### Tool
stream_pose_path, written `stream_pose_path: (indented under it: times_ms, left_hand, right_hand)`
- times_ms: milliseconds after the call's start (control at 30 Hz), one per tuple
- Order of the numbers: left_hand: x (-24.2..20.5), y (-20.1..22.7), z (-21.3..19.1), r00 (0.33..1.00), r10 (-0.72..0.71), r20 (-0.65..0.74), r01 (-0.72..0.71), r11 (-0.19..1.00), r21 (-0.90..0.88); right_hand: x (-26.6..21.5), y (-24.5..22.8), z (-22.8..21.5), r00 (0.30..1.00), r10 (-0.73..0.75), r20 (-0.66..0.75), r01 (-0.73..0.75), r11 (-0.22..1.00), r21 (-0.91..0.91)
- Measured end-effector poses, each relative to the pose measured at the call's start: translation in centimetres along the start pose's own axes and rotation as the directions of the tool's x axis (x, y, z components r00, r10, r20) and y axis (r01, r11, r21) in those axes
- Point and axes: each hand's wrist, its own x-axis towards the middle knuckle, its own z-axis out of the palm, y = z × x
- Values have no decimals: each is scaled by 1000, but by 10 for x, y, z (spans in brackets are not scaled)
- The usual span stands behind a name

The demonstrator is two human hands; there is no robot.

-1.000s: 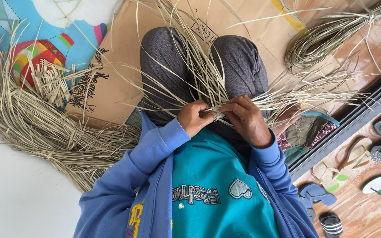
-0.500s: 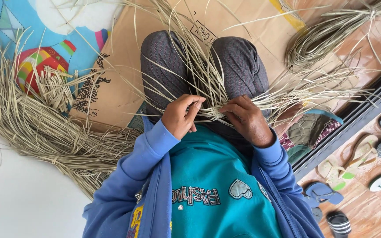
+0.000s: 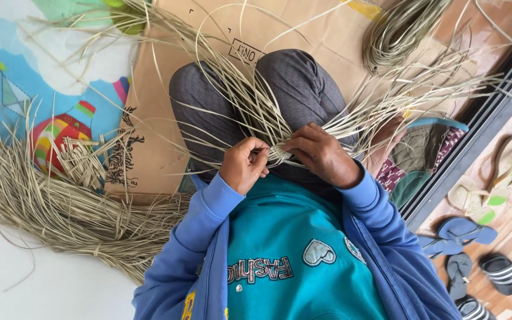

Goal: Weaving dried grass strands together to create a bundle or mat.

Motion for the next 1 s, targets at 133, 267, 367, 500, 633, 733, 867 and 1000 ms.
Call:
stream_pose_path:
  times_ms: [133, 267, 367, 500, 633, 733, 867, 1000]
  left_hand:
    - [6, -2, 6, 1000, -21, 19, 21, 999, -26]
    - [11, -4, 8, 999, -41, 35, 43, 996, -72]
    - [14, -11, 5, 996, -81, 39, 86, 989, -124]
    - [21, -28, 1, 989, -144, 20, 145, 980, -139]
    - [25, -32, -4, 991, -130, 22, 131, 983, -128]
    - [34, -41, -3, 989, -149, 15, 150, 982, -115]
    - [34, -32, -1, 996, -11, -90, 7, 999, -44]
    - [7, 3, 1, 917, 311, -250, -245, 933, 263]
  right_hand:
    - [-1, 2, -2, 999, 28, -26, -27, 999, 22]
    - [-2, 6, -5, 999, 26, -46, -22, 998, 66]
    - [-5, 9, -3, 995, 39, -90, -31, 996, 83]
    - [-1, 8, -8, 994, 37, -106, -39, 999, -18]
    - [6, -7, -4, 997, 67, 35, -62, 990, -126]
    - [5, -10, 2, 989, 72, 133, -31, 958, -284]
    - [-8, 3, 12, 1000, 23, 5, -19, 930, -367]
    - [-12, -3, 13, 997, -14, 73, 50, 850, -525]
